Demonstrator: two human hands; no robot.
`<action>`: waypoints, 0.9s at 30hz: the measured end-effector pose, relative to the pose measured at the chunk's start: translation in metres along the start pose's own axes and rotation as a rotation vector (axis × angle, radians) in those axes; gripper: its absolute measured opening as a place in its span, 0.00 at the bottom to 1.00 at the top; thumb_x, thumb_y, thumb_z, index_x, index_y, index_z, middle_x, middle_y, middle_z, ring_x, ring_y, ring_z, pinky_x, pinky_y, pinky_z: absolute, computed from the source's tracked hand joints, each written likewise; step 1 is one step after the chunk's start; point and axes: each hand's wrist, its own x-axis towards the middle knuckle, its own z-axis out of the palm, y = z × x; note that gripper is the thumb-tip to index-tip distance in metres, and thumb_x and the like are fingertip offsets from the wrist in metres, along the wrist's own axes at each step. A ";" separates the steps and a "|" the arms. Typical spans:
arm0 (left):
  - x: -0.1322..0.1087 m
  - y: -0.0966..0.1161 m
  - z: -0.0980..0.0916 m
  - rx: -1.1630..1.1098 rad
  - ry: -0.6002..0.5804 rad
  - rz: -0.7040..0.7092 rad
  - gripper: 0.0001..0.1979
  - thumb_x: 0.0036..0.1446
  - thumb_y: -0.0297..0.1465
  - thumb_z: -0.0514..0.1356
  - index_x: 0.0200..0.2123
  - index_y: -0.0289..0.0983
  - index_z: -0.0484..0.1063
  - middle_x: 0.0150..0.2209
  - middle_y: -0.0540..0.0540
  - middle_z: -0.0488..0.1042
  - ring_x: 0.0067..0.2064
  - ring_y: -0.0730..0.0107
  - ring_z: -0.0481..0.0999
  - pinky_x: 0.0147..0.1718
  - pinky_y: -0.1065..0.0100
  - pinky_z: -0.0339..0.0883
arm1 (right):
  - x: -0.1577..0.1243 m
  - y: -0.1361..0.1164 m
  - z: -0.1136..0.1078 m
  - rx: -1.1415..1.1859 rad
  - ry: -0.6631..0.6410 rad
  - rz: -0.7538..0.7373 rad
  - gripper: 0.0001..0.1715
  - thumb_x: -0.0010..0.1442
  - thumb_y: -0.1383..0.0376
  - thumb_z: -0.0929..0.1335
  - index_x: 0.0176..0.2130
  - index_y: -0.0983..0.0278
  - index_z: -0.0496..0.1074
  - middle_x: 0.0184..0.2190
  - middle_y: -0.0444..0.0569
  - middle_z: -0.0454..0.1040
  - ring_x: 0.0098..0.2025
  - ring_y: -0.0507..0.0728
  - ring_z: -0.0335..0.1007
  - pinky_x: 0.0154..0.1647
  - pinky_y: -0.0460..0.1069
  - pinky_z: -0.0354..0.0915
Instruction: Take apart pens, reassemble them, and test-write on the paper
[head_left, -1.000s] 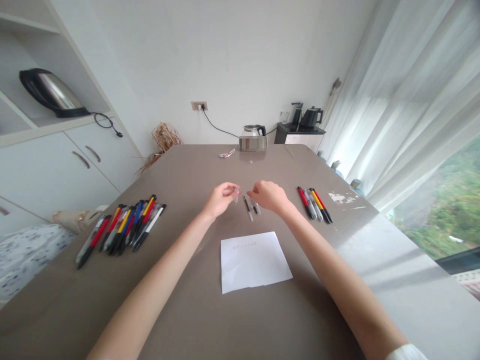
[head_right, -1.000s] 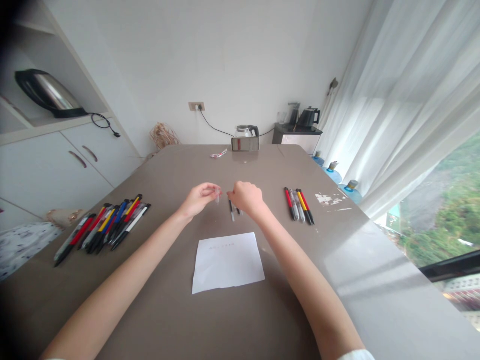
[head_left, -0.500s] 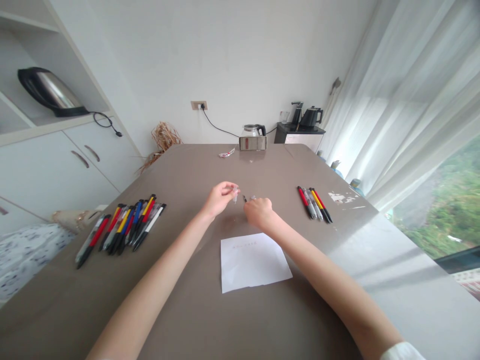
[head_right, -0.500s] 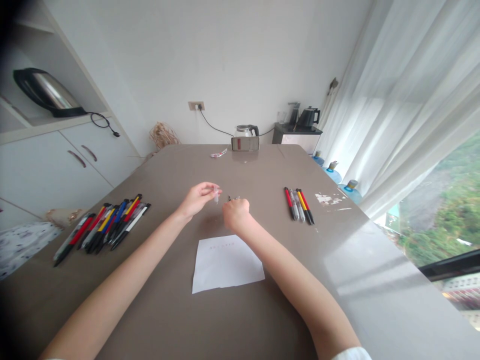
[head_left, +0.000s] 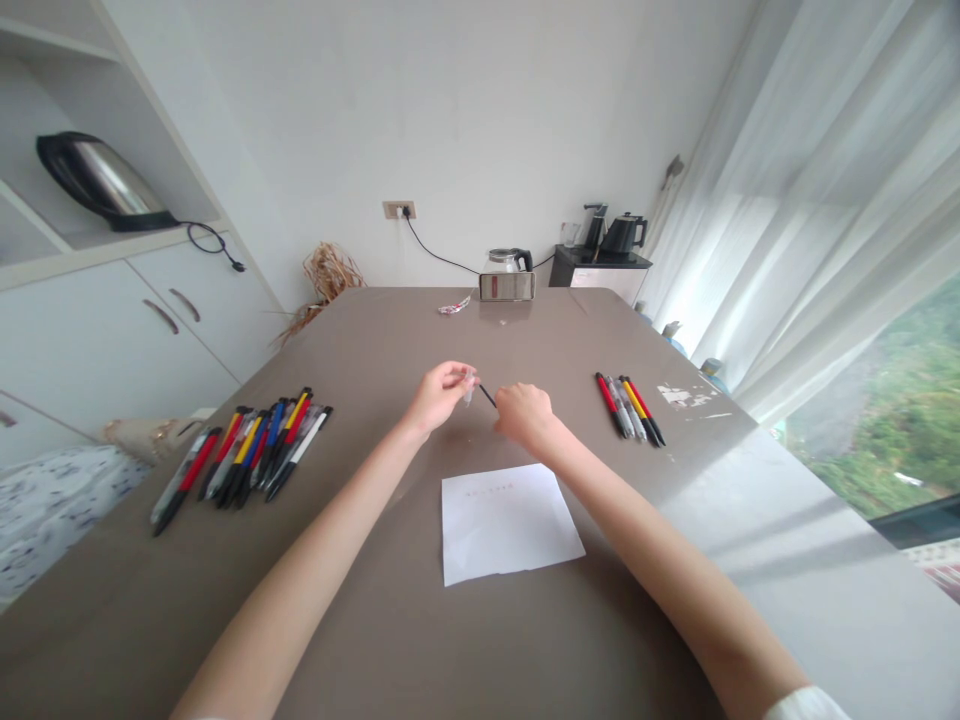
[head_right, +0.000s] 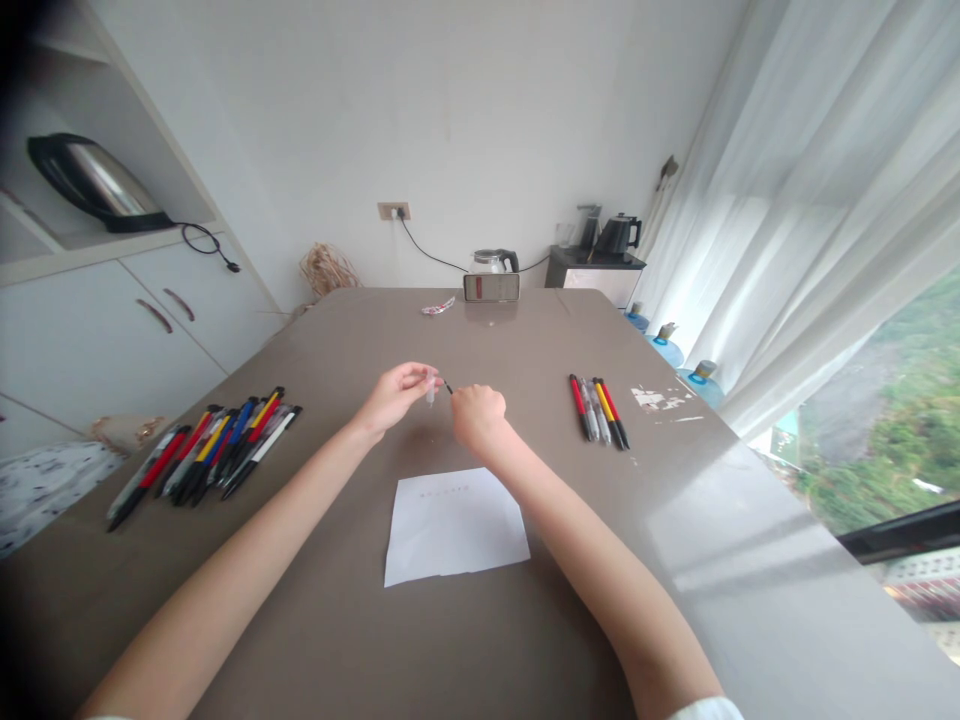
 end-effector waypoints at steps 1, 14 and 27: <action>0.000 -0.001 0.000 0.002 0.002 0.006 0.16 0.45 0.37 0.59 0.35 0.34 0.66 0.36 0.41 0.73 0.38 0.67 0.72 0.40 0.63 0.62 | 0.000 0.003 -0.004 0.008 0.030 0.009 0.15 0.46 0.66 0.67 0.37 0.65 0.71 0.35 0.56 0.72 0.38 0.58 0.69 0.33 0.47 0.63; 0.000 0.000 0.001 0.033 0.003 0.003 0.19 0.43 0.37 0.60 0.39 0.34 0.65 0.34 0.42 0.73 0.36 0.68 0.72 0.37 0.65 0.63 | -0.003 0.033 -0.024 0.069 0.177 0.039 0.11 0.42 0.64 0.67 0.30 0.65 0.71 0.29 0.52 0.73 0.31 0.56 0.69 0.26 0.46 0.60; -0.001 -0.001 0.001 0.121 -0.078 0.075 0.22 0.46 0.38 0.58 0.45 0.35 0.65 0.34 0.42 0.73 0.36 0.68 0.72 0.38 0.67 0.63 | -0.012 0.039 -0.041 0.085 0.030 0.032 0.10 0.43 0.69 0.66 0.31 0.67 0.72 0.24 0.52 0.73 0.27 0.54 0.70 0.27 0.45 0.62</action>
